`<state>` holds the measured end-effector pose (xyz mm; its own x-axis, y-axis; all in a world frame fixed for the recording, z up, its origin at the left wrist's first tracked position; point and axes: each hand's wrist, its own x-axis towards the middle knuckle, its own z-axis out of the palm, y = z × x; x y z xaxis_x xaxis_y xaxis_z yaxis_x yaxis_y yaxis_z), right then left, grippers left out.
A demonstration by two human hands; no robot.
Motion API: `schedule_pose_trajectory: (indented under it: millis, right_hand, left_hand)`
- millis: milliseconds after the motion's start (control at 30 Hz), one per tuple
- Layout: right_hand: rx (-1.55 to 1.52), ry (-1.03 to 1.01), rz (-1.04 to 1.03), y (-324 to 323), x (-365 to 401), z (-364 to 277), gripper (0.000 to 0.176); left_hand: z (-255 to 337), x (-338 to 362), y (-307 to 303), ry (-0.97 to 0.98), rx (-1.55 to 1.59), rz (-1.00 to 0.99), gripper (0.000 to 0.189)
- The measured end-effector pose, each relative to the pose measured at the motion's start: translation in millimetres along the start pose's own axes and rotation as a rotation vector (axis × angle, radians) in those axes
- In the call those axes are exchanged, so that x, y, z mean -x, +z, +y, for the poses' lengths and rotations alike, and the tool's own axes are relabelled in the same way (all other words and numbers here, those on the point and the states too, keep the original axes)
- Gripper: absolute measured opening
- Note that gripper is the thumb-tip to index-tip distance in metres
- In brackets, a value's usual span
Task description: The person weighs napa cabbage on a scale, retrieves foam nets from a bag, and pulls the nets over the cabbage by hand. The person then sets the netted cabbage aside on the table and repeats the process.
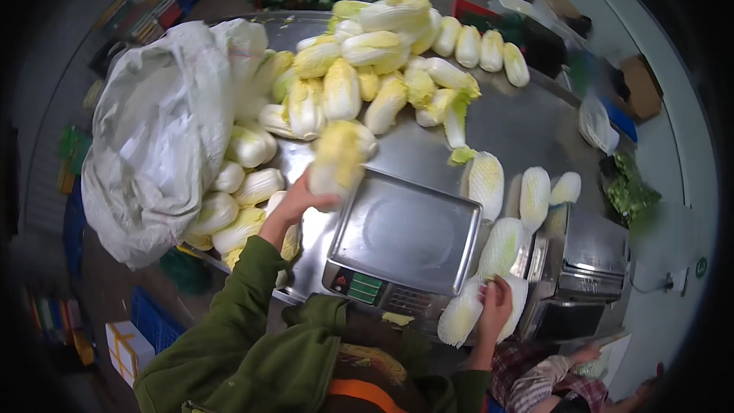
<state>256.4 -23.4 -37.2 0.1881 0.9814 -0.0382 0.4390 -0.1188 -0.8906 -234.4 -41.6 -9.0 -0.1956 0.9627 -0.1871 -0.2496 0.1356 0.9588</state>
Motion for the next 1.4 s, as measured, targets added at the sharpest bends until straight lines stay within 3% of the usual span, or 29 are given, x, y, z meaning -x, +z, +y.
schedule_pose_trajectory:
  millis: [67,100,133,167,200,233,267,333,367,433,467,500,533,567,633,733,767,833,867,967,1033,1067,1133,1167,1267,1400]
  right_hand:
    - [-0.715,0.412,-0.558,43.3,3.5,-47.6,0.062]
    - [-0.714,0.404,-0.621,61.2,10.7,-79.2,0.062]
    - [-0.883,0.571,-0.801,74.3,20.8,-115.3,0.075]
    - [-1.039,0.751,-0.978,87.8,25.8,-137.0,0.089]
    - [-1.112,0.817,-1.066,95.1,30.5,-136.1,0.097]
    - [-1.013,0.667,-1.125,94.0,22.7,-103.0,0.096]
    - [-0.916,0.512,-1.169,90.9,12.7,-68.0,0.095]
    - [-0.983,0.476,-1.168,79.4,17.9,-61.8,0.083]
    - [-0.975,0.480,-1.184,72.9,22.1,-59.8,0.083]
    - [-0.766,0.318,-0.693,70.1,25.6,-59.9,0.078]
    - [-0.770,0.316,-0.695,76.6,27.4,-64.6,0.078]
    - [-0.532,0.152,-0.568,84.1,31.2,-70.4,0.077]
    - [-0.291,-0.006,-0.433,88.8,34.4,-73.7,0.077]
    - [0.006,-0.150,-0.343,93.6,30.8,-59.8,0.084]
    - [0.148,-0.208,-0.323,98.1,37.8,-62.8,0.086]
    - [0.378,-0.247,-0.293,96.6,42.4,-71.9,0.085]
    - [0.342,-0.267,-0.202,94.5,39.8,-71.8,0.082]
    - [0.347,-0.325,-0.074,88.2,36.5,-83.0,0.065]
    - [0.352,-0.319,-0.058,86.4,37.0,-92.6,0.065]
    - [0.346,-0.462,0.033,86.4,38.2,-126.6,0.041]
    - [0.346,-0.505,0.018,89.0,38.1,-138.3,0.037]
    - [0.331,-0.551,-0.007,93.1,39.0,-144.1,0.033]
    - [0.212,-0.548,-0.062,115.9,45.3,-166.4,0.023]
    - [0.149,-0.536,-0.117,126.0,49.6,-182.0,0.020]
    - [0.031,-0.810,-0.327,150.7,68.8,-253.9,0.023]
    - [0.051,-1.186,-0.496,148.8,79.9,-335.2,0.042]
  left_hand:
    - [23.4,9.4,30.5,0.381,-0.499,-0.204,0.092]
    - [31.2,15.6,50.7,0.590,-0.703,-0.241,0.086]
    - [30.1,23.2,77.8,0.777,-0.774,-0.227,0.078]
    - [40.7,28.3,98.8,0.849,-0.882,-0.387,0.065]
    - [43.5,40.1,113.7,1.047,-1.076,-0.428,0.066]
    - [32.0,46.9,122.7,1.097,-1.089,-0.513,0.074]
    - [31.6,53.4,117.2,1.096,-1.110,-0.478,0.074]
    - [42.7,66.6,105.0,0.864,-1.238,-0.243,0.086]
    - [54.8,69.9,81.3,0.682,-1.065,-0.273,0.085]
    - [55.4,69.7,29.3,0.667,-0.824,0.059,0.076]
    - [40.4,64.1,-7.2,0.674,-0.667,0.276,0.066]
    - [54.1,66.3,-43.1,0.628,-0.821,0.532,0.054]
    - [72.3,67.4,-73.7,0.580,-0.570,0.766,0.043]
    - [74.3,61.0,-120.0,0.613,-0.601,0.995,0.035]
    - [82.3,55.9,-207.6,0.646,-0.686,1.345,0.029]
    - [77.2,60.3,-315.1,0.357,-1.104,1.644,0.028]
    - [72.4,63.6,-334.0,0.361,-1.100,1.634,0.028]
    - [69.8,63.3,-360.0,-0.026,-1.254,1.488,0.028]
    - [69.5,62.8,-370.0,-0.016,-1.250,1.472,0.028]
    - [76.8,48.2,-369.6,0.027,-1.212,1.463,0.026]
    - [99.7,35.4,-347.2,0.508,-1.195,1.573,0.022]
    - [112.8,32.1,-324.4,0.512,-1.194,1.559,0.022]
    - [142.4,28.4,-251.3,0.772,-0.463,1.109,0.016]
    - [154.4,33.8,-209.3,0.707,-0.471,0.914,0.015]
    - [159.0,51.5,-103.2,0.542,-0.408,0.336,0.015]
    - [174.6,81.9,0.9,0.233,-0.439,-0.151,0.010]
